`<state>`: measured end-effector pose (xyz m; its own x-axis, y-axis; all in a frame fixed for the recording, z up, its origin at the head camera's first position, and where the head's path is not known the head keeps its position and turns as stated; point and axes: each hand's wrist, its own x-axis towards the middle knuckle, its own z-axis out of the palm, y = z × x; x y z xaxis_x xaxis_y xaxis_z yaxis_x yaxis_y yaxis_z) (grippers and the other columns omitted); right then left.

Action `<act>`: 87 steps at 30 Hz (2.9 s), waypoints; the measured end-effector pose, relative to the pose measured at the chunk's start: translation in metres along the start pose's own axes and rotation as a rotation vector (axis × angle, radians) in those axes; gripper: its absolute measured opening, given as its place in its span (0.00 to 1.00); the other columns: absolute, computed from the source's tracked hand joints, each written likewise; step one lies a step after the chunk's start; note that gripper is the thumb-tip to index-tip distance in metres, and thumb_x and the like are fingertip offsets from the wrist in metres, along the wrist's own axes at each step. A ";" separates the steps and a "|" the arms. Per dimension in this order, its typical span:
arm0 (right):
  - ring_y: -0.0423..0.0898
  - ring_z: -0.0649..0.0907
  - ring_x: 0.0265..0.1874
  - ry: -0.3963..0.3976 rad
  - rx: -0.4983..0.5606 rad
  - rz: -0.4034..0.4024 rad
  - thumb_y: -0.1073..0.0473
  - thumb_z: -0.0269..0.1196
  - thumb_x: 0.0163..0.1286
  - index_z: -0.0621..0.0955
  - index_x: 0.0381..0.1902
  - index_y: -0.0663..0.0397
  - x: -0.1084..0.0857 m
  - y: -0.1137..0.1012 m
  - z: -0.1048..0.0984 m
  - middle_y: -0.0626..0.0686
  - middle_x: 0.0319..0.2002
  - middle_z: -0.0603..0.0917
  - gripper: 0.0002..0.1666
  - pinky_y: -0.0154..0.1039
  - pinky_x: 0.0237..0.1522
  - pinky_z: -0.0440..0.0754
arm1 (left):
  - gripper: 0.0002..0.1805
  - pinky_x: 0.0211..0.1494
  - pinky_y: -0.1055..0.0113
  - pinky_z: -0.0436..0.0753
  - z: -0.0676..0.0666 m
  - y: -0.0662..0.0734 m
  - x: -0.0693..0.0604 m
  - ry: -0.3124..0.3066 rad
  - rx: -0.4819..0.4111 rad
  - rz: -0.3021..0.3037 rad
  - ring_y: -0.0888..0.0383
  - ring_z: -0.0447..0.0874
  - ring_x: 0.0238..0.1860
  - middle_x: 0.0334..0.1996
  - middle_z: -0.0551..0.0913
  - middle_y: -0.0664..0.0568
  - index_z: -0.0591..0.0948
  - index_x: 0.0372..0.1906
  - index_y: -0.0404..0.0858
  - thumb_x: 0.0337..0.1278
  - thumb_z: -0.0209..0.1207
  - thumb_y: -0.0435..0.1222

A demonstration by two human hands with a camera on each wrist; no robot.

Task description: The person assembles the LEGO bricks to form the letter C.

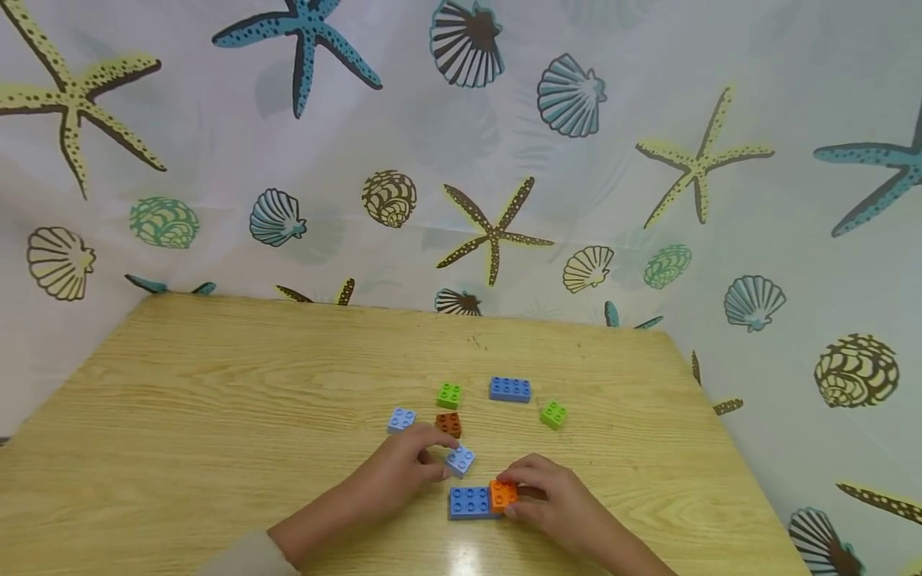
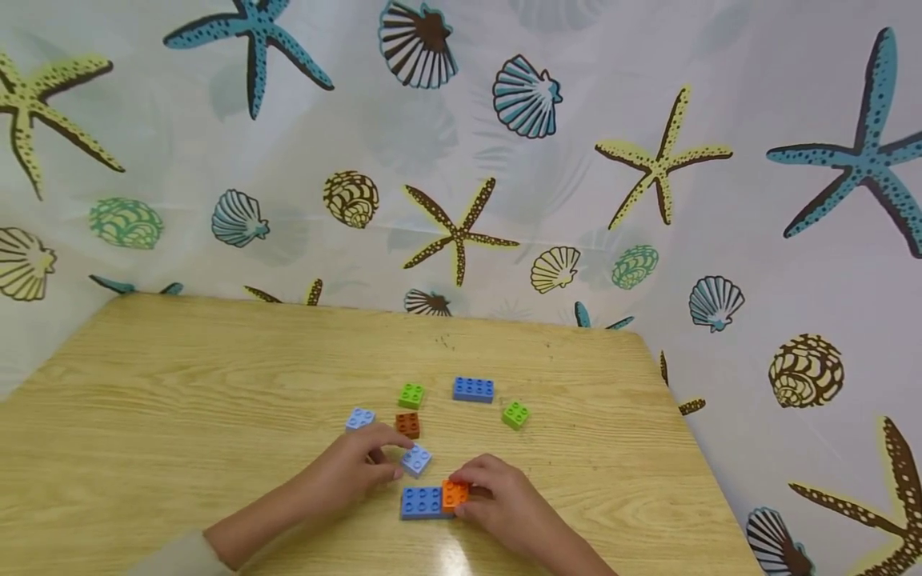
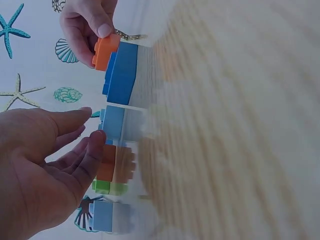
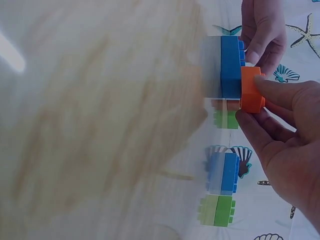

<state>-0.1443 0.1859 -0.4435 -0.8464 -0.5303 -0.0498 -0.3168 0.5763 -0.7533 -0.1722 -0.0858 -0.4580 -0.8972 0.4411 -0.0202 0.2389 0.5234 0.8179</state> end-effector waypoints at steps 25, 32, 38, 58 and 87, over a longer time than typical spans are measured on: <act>0.41 0.81 0.52 -0.012 0.065 -0.023 0.60 0.69 0.68 0.85 0.56 0.50 0.001 0.002 0.001 0.46 0.52 0.82 0.18 0.34 0.56 0.80 | 0.21 0.49 0.59 0.79 0.008 -0.003 0.020 -0.042 0.161 0.042 0.59 0.78 0.46 0.50 0.84 0.51 0.84 0.57 0.37 0.58 0.70 0.35; 0.41 0.81 0.52 -0.023 0.050 0.004 0.58 0.68 0.69 0.85 0.56 0.47 0.001 0.003 0.000 0.44 0.52 0.82 0.18 0.34 0.57 0.80 | 0.20 0.41 0.66 0.72 0.006 -0.003 0.014 -0.064 0.101 0.029 0.59 0.72 0.39 0.43 0.79 0.57 0.84 0.58 0.41 0.61 0.68 0.39; 0.41 0.81 0.52 -0.028 0.056 0.010 0.57 0.68 0.69 0.85 0.56 0.46 0.001 0.001 -0.001 0.44 0.52 0.81 0.18 0.37 0.58 0.80 | 0.21 0.40 0.67 0.73 0.002 -0.004 0.006 -0.038 0.069 0.040 0.59 0.72 0.37 0.43 0.80 0.58 0.84 0.57 0.42 0.59 0.70 0.42; 0.44 0.81 0.54 -0.010 0.045 0.013 0.59 0.68 0.69 0.84 0.56 0.50 0.003 0.001 -0.001 0.45 0.52 0.81 0.18 0.38 0.57 0.81 | 0.20 0.40 0.68 0.74 -0.001 0.009 -0.018 -0.116 0.008 -0.026 0.58 0.73 0.39 0.50 0.80 0.57 0.84 0.56 0.48 0.59 0.70 0.42; 0.42 0.81 0.53 0.003 0.035 -0.010 0.58 0.67 0.70 0.84 0.56 0.48 0.000 0.001 -0.001 0.44 0.52 0.81 0.17 0.39 0.58 0.80 | 0.21 0.39 0.70 0.76 0.006 0.020 -0.020 -0.094 0.075 0.003 0.61 0.74 0.38 0.47 0.81 0.57 0.86 0.54 0.42 0.56 0.72 0.43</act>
<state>-0.1451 0.1866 -0.4435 -0.8444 -0.5341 -0.0404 -0.3102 0.5492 -0.7760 -0.1468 -0.0799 -0.4454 -0.8584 0.5076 -0.0745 0.2719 0.5733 0.7729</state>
